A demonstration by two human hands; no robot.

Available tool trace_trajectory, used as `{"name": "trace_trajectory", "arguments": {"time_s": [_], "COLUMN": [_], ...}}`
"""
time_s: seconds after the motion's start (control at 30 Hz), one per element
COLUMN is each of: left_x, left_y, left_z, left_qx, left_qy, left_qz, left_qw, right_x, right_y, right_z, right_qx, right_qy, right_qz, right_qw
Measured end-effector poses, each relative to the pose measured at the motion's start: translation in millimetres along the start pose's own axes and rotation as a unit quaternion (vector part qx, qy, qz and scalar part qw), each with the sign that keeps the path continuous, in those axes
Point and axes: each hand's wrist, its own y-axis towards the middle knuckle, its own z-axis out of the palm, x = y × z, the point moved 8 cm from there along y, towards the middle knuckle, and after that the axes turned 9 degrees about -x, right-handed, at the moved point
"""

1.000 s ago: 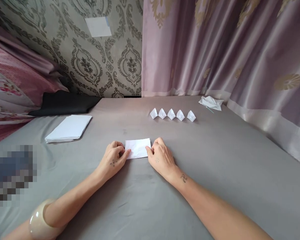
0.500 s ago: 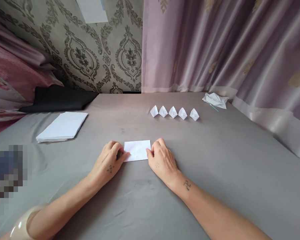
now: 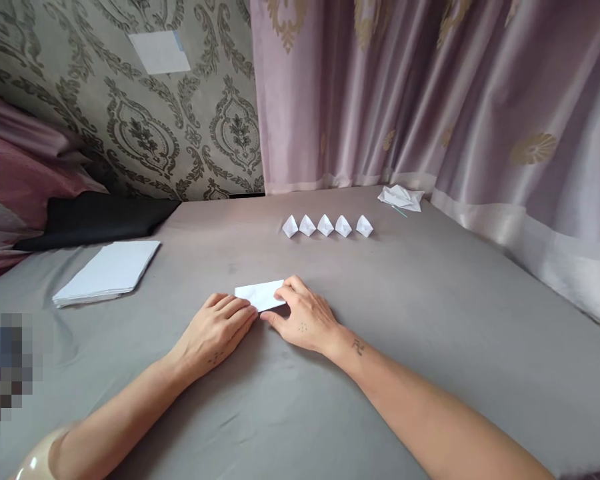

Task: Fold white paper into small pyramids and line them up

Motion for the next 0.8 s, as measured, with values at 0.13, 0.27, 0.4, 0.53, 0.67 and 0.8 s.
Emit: {"name": "trace_trajectory", "arguments": {"time_s": [0.13,0.27,0.4,0.53,0.67,0.8], "left_x": [9.2,31.7,40.0,29.2,18.0,19.4], "left_y": [2.5,-2.3,-10.4,-11.5,-14.2,-18.3], "left_z": [-10.1,-15.4,-16.0,-12.6,0.8,13.9], "left_qx": [-0.038,-0.070,-0.090,-0.062,-0.016,-0.013], "left_qy": [-0.073,-0.242,-0.415,-0.530,-0.612,-0.633], "left_qz": [-0.066,-0.241,-0.363,-0.376,-0.387,-0.426], "left_qw": [0.994,0.937,0.830,0.757,0.689,0.646], "right_x": [0.6,11.0,13.3,15.2,13.2,3.2], "right_y": [-2.7,-0.4,1.2,-1.7,-0.1,0.7], "right_z": [-6.4,-31.0,-34.0,-25.6,-24.1,-23.1], "right_qx": [-0.012,-0.126,-0.080,0.003,0.008,-0.016], "right_qy": [0.040,0.082,0.240,0.366,0.360,0.368], "right_qz": [-0.024,-0.053,0.036,0.114,0.123,0.165], "right_qw": [0.999,0.987,0.967,0.924,0.925,0.915]}}
